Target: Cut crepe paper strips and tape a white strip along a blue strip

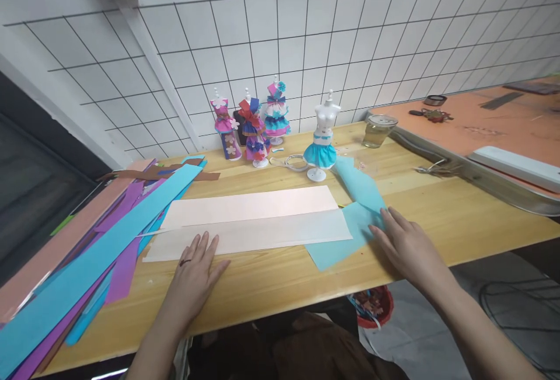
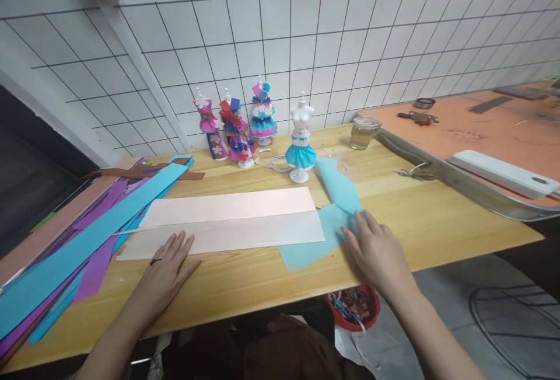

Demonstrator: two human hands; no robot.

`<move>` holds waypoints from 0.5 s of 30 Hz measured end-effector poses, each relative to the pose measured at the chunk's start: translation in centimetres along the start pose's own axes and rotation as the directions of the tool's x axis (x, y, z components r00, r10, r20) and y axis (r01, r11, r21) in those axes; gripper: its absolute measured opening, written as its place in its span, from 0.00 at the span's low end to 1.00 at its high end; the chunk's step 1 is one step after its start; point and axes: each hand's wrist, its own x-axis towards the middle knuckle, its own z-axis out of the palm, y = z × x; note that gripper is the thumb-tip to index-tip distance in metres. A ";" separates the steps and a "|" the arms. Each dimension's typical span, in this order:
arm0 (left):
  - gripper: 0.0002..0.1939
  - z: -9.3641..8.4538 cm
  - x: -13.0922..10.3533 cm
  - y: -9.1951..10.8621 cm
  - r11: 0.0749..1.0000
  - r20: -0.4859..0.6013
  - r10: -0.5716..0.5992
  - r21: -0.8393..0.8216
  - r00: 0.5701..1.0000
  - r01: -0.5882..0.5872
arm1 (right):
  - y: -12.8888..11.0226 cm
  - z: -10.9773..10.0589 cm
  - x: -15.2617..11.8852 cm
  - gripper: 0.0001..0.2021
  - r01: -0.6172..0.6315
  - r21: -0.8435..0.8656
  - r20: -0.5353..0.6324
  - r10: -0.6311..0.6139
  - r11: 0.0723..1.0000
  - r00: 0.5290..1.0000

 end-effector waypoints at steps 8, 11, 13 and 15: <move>0.29 0.0 -0.2 -0.3 1.000 -0.033 0.003 -0.001 0.999 -0.003 | 2.3 0.8 2.4 0.25 -0.188 0.057 0.023 0.187 0.980 0.982; 0.29 0.1 -0.3 -0.2 1.000 -0.048 -0.002 -0.007 0.999 0.002 | 3.7 1.0 3.7 0.23 -0.203 0.072 0.029 0.202 0.976 0.979; 0.29 0.1 -0.4 -0.1 1.000 -0.061 -0.005 -0.014 0.998 0.004 | 5.6 1.2 4.5 0.22 -0.201 0.066 0.024 0.200 0.977 0.980; 0.29 0.1 -0.4 0.0 1.000 -0.073 -0.003 -0.020 0.997 0.002 | 8.1 1.7 5.3 0.22 -0.187 0.055 -0.002 0.187 0.981 0.982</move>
